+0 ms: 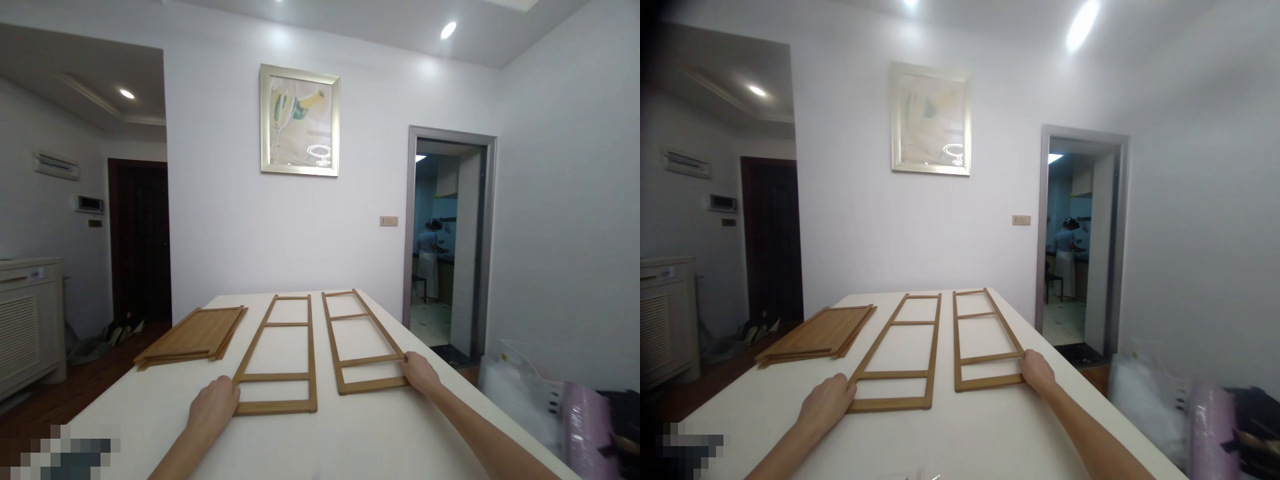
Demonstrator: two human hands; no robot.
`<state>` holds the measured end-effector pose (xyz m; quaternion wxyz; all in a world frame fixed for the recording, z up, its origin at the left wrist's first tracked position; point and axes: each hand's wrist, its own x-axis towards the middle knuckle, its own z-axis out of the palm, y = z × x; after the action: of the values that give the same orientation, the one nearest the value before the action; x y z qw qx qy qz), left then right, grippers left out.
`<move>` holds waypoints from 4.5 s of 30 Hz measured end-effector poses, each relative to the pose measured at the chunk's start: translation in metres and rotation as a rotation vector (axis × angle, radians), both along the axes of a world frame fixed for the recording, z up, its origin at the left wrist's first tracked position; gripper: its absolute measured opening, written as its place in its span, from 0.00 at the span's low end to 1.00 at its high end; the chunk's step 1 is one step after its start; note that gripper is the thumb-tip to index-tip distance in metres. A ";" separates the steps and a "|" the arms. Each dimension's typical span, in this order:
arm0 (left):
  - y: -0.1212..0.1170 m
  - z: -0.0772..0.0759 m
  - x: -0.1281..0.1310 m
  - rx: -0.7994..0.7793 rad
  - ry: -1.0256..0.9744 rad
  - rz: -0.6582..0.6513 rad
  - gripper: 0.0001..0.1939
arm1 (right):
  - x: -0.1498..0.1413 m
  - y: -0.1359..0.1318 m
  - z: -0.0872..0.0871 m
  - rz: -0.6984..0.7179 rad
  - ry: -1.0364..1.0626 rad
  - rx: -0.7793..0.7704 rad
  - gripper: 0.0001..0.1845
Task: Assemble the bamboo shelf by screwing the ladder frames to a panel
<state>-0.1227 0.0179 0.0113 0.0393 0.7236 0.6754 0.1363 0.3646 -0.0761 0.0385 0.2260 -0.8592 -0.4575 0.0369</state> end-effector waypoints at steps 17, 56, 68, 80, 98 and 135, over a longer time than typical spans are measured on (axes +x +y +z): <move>-0.021 0.070 0.024 -0.072 -1.602 -0.026 0.21 | -0.148 -0.009 0.015 0.635 0.042 0.243 0.28; -0.075 0.116 0.104 0.150 -1.392 -0.355 0.26 | -0.233 -0.022 -0.011 0.963 0.236 0.255 0.10; -0.066 0.101 0.075 0.219 -1.383 -0.307 0.30 | -0.223 -0.015 -0.019 0.921 0.078 0.263 0.13; -0.041 0.036 0.016 0.011 -1.457 -0.022 0.26 | -0.216 -0.008 -0.023 0.873 0.058 0.303 0.10; -0.010 -0.009 -0.020 -0.062 -0.244 -0.097 0.22 | -0.147 0.000 -0.016 0.358 -0.198 0.099 0.15; -0.048 -0.012 0.033 -0.019 -0.407 -0.593 0.14 | -0.120 -0.015 -0.001 0.273 -0.365 -0.050 0.20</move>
<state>-0.0895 -0.0303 -0.0004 0.2175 0.8459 0.4155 0.2541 0.2447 -0.0906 0.0371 0.1111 -0.7872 -0.6016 -0.0776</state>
